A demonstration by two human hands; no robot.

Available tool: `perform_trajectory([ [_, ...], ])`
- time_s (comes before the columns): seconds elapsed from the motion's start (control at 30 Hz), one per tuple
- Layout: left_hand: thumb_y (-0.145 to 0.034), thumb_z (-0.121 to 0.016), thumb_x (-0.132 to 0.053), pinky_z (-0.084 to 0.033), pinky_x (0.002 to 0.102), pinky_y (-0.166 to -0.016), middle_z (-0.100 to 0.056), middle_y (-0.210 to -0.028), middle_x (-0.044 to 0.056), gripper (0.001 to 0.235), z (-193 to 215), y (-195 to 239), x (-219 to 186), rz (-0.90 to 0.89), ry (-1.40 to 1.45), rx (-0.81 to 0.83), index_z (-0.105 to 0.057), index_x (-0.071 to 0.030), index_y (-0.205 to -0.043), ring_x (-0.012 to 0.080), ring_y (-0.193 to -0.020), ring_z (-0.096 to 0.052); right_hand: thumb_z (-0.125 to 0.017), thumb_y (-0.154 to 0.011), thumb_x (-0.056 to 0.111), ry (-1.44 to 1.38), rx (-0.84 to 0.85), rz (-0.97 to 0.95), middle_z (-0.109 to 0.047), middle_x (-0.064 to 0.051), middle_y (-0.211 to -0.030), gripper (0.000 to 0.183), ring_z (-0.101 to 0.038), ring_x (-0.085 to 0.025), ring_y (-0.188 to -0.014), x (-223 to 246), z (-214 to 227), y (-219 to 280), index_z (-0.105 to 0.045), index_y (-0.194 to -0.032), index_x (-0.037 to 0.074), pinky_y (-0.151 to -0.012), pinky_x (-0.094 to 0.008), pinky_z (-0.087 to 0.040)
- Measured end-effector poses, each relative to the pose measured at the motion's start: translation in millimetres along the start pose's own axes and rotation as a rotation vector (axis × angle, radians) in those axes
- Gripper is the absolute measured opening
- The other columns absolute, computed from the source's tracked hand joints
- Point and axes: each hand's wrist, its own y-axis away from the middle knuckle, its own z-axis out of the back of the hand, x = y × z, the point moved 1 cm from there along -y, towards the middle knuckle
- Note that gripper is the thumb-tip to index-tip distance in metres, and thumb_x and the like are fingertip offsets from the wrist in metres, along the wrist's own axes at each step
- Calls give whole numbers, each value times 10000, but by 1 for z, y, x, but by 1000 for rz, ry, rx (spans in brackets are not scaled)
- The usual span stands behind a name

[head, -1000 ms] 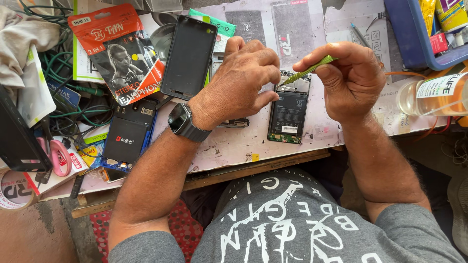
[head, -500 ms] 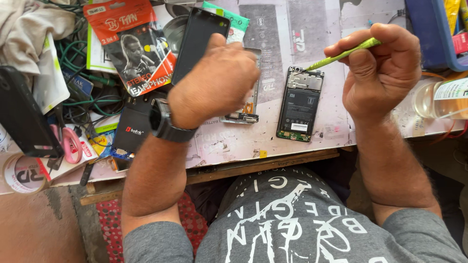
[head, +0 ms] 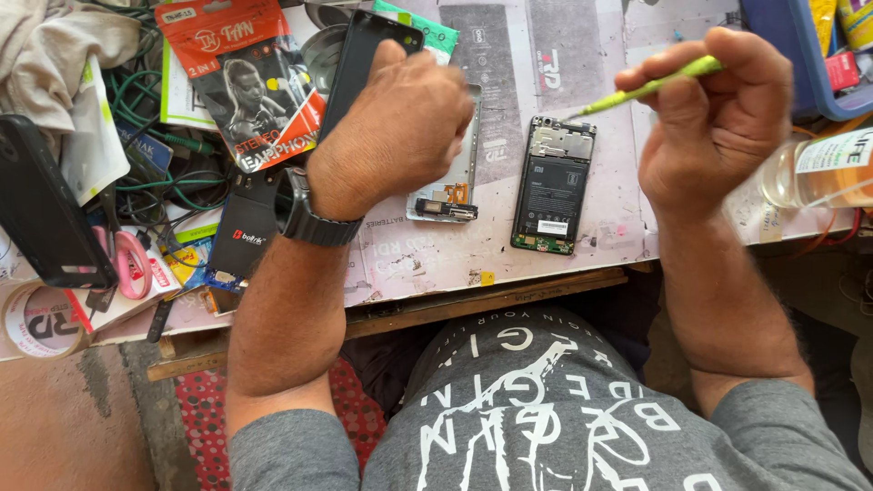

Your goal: The person uses a green screwdriver to remove screws from a disassembled smartphone on a cluttered workbench. They handle the phone's internal components, including the motherboard and battery, while other phone parts and tools are visible nearby.

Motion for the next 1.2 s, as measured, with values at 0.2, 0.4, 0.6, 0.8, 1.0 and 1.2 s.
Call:
perform_trajectory([
  [0.2,-796,-890,-338,-291,444,-1003,-671,-1217,46,326,-23,-19,-19,-163,88,-316,-793,-125,-1022,227,-1144,-542,-704,-1075,126,177,-28,83,-704,-208,-988,362,-744,-250,-837,24,19,20,-473,-1346,60,-778,-381,-686],
  [0.4,-761,-896,-393,-267,467,-1051,-658,-1248,43,406,-33,-18,-28,-207,92,-212,-801,-165,-1084,247,-1181,-533,-703,-1068,80,307,-36,91,-668,-231,-1021,349,-740,-278,-851,23,21,41,-450,-1305,37,-779,-368,-681],
  [0.6,-766,-892,-390,-262,472,-1072,-681,-1227,17,423,-30,-20,-29,-184,162,-158,-797,-166,-1112,234,-1193,-539,-699,-1055,63,268,-26,72,-686,-236,-1032,365,-752,-275,-852,20,21,43,-454,-1324,27,-753,-361,-686],
  [0.8,-761,-898,-371,-270,470,-1050,-679,-1228,14,462,-25,-20,-28,-185,199,-118,-786,-125,-1136,242,-1192,-550,-705,-1048,68,265,-47,12,-693,-267,-1042,368,-750,-278,-852,23,19,44,-472,-1328,17,-755,-367,-682],
  [1.0,-758,-899,-376,-270,472,-1057,-675,-1232,17,479,-26,-21,-28,-184,207,-116,-777,-113,-1139,242,-1190,-548,-705,-1035,83,277,-6,14,-701,-273,-1033,381,-753,-281,-833,25,18,40,-457,-1319,23,-714,-336,-667],
  [1.2,-754,-899,-378,-270,475,-1058,-670,-1226,15,487,-26,-21,-27,-173,210,-108,-774,-112,-1141,239,-1195,-550,-711,-1034,76,267,-6,1,-697,-285,-1029,392,-760,-287,-847,24,17,40,-466,-1335,22,-724,-344,-679],
])
